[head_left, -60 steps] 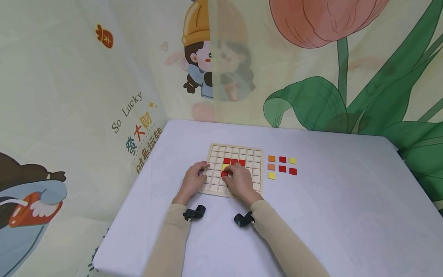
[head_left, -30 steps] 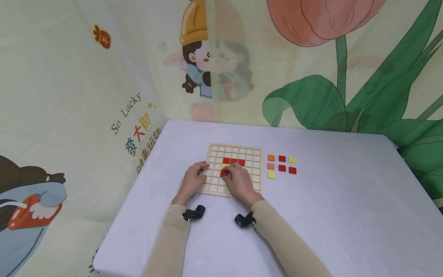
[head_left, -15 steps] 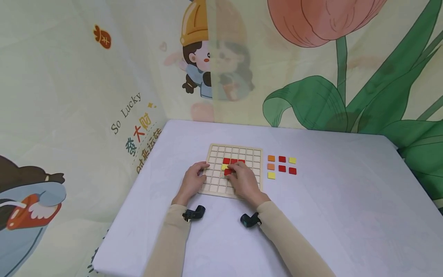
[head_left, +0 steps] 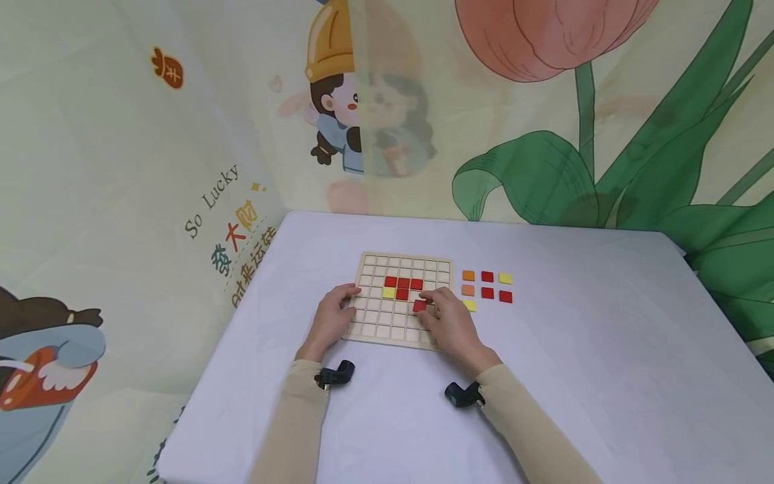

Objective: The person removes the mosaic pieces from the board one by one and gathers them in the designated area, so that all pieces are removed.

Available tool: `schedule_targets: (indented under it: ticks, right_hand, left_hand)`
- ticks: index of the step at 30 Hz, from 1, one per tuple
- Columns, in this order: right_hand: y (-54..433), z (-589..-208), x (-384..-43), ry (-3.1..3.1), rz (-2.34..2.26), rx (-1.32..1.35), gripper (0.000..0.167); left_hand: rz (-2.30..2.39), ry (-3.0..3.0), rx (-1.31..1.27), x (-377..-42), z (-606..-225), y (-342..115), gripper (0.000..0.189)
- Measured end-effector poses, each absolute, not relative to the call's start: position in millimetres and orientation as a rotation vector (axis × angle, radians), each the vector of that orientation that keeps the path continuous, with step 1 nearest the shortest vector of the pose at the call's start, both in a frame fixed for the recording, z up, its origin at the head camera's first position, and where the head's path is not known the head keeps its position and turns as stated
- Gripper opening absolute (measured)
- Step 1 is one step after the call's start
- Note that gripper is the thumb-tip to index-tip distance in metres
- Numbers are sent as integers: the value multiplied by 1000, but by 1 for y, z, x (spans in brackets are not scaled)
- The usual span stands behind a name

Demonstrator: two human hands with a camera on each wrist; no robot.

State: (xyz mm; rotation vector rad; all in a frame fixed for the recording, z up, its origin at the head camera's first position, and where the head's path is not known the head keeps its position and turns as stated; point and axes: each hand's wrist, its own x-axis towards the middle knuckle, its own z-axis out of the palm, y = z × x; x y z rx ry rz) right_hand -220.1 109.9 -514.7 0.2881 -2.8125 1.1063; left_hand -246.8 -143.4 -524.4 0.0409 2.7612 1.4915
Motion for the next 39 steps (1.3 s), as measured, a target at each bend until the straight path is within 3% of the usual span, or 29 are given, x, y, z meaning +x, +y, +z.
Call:
schedule_targets:
  ticks: [39]
  right_hand:
    - [223, -524, -201, -2698, 1099, -143, 41]
  left_hand:
    - [1463, 2759, 49, -249, -527, -141, 41]
